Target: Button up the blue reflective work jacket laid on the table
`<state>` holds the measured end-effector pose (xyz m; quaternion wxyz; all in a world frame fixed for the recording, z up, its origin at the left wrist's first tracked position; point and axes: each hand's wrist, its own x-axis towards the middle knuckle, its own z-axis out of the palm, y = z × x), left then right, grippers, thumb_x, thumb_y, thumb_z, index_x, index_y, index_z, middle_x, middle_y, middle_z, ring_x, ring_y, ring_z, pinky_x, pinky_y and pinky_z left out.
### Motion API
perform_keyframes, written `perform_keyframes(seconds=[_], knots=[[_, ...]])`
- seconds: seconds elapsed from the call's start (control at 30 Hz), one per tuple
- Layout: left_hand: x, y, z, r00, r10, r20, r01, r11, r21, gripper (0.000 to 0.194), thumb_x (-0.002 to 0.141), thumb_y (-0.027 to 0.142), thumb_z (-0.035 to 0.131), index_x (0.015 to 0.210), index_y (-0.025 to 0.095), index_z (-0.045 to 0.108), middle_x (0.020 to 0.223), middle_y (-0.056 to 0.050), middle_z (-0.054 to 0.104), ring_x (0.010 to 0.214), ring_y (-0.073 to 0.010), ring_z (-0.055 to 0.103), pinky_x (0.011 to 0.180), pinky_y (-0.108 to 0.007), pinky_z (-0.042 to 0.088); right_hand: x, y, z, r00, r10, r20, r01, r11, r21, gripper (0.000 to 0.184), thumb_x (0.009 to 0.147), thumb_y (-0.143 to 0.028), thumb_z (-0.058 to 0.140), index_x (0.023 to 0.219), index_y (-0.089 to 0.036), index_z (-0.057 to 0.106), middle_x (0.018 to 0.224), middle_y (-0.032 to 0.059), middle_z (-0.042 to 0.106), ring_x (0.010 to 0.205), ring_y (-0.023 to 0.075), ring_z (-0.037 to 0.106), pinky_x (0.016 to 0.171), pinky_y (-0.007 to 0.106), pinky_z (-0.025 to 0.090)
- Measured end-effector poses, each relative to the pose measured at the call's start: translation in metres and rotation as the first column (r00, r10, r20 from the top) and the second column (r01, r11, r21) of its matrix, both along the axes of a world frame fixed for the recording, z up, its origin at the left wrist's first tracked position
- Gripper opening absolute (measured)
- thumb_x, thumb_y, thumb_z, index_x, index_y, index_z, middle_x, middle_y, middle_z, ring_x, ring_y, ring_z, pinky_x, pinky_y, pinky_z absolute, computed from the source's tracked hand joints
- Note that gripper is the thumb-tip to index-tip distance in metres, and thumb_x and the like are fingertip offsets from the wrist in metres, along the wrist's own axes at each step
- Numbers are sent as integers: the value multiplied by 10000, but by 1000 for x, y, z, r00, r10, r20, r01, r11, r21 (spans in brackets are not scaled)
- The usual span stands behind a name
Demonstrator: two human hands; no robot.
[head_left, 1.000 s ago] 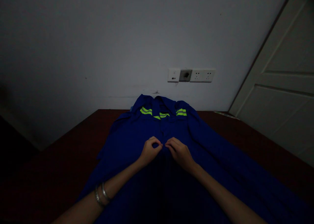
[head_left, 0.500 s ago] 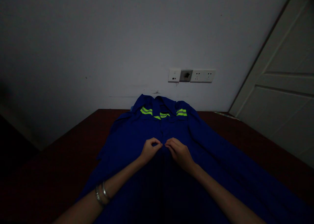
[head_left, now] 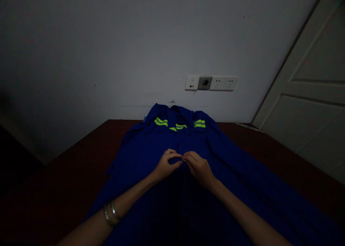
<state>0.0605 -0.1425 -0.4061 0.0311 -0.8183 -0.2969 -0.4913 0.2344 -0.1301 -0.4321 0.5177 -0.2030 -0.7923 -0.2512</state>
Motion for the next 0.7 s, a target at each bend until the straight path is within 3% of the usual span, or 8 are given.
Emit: perform_keyframes(seconds=[0.13, 0.37, 0.53, 0.7], knots=[[-1, 3, -3, 997, 56, -44, -55, 998, 25, 250, 663, 230, 657, 912, 212, 661, 943, -53, 552, 938, -177, 485, 867, -322, 369, 0, 0, 0, 1000, 7, 1, -7, 1000, -10, 185, 875, -164, 369, 887, -186, 552, 893, 46, 591, 835, 128, 521, 702, 220, 427], [1, 1, 0, 990, 131, -48, -132, 991, -1, 133, 697, 209, 611, 808, 202, 685, 908, -50, 583, 919, -178, 498, 860, -331, 364, 1, -4, 2, 998, -36, 44, 35, 999, 22, 227, 869, -140, 346, 905, -188, 565, 909, 56, 599, 840, 139, 513, 687, 226, 424], [1, 4, -1, 990, 135, -31, -135, 991, -9, 131, 694, 221, 613, 802, 196, 683, 898, -49, 602, 907, -175, 514, 846, -323, 373, 4, -2, 2, 993, -70, 94, 64, 996, 64, 252, 838, -99, 376, 961, -188, 577, 938, 59, 600, 835, 142, 504, 646, 224, 420], [-3, 10, -2, 992, 105, -65, -108, 993, -42, 193, 650, 198, 650, 840, 172, 670, 897, -55, 624, 898, -173, 542, 879, -327, 364, 8, -1, 3, 998, -6, 60, 3, 999, 51, 255, 854, -136, 374, 1001, -191, 574, 958, 62, 596, 877, 148, 516, 712, 254, 448]])
